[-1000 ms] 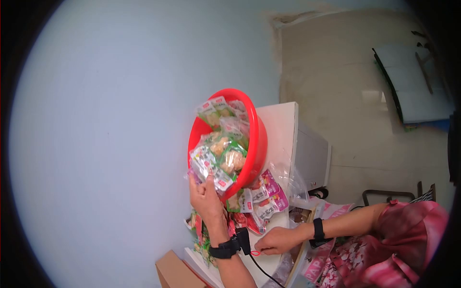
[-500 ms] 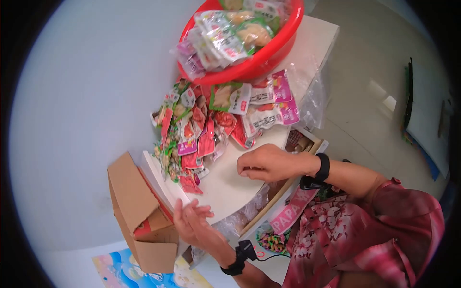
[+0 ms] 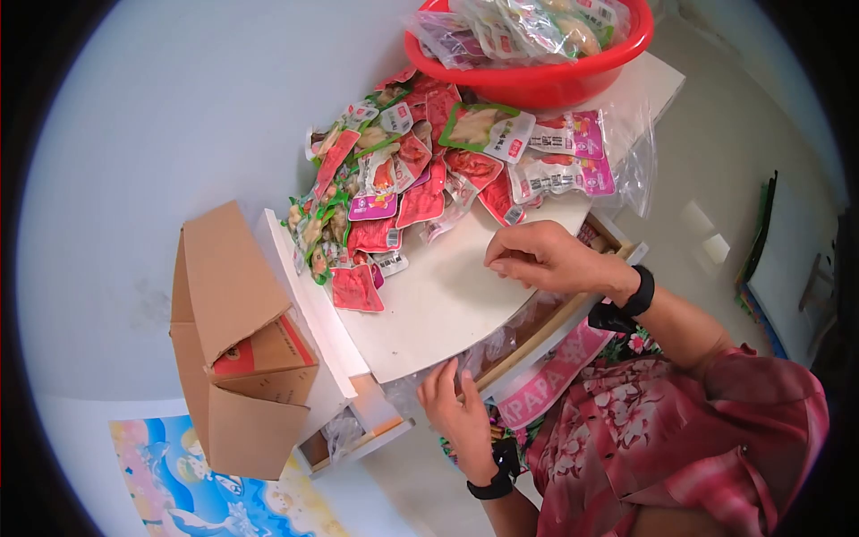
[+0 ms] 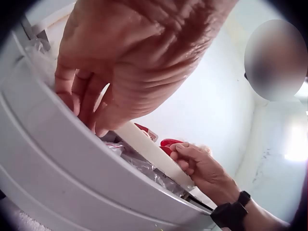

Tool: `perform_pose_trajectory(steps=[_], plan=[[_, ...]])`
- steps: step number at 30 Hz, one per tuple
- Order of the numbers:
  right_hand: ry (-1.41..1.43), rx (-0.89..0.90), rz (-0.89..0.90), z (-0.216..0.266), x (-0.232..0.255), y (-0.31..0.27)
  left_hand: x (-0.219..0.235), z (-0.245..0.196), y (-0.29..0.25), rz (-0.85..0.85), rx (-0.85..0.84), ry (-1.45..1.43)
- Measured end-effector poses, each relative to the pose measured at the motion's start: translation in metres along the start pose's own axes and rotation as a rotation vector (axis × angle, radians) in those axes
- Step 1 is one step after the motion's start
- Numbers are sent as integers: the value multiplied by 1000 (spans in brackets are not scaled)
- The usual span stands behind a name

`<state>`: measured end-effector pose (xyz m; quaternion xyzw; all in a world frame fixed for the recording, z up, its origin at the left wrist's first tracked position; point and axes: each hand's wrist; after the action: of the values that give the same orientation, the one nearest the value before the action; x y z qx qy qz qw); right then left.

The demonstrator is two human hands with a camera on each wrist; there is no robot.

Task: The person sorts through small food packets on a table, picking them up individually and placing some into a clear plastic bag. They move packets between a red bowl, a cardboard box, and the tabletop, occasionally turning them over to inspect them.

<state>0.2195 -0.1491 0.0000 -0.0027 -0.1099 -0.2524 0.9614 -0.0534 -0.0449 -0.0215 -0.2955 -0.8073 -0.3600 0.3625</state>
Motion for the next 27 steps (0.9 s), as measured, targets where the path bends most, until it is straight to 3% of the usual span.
perform_pose_trajectory(steps=[4,7,10,14,17,20,23,27], plan=[[9,-34,17,0,-1,0,-11,19,4,83,-27,17],[-22,-45,-8,1,-3,0,-9,19,4,74,-169,37],[33,-56,-26,-1,-8,1,0,7,-5,-148,78,-478],[32,-64,-42,0,-10,2,26,2,-12,-510,254,-870],[54,-82,-60,0,-13,1,36,8,-18,-524,240,-780],[78,-89,-69,-2,-14,0,31,5,-11,-205,80,-337],[75,-81,-65,-4,-14,1,3,5,0,-89,-245,-43],[64,-69,-80,-2,-15,0,-10,9,-7,-225,-9,-345]])
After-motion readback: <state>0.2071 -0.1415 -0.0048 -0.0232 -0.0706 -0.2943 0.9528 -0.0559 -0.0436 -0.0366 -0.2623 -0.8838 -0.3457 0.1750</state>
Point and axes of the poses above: each hand's wrist, its own y-axis towards the middle knuckle, its own x-axis out of the back of the hand, z = x × y, and after that the axes turned 14 degrees about -x, right-handed
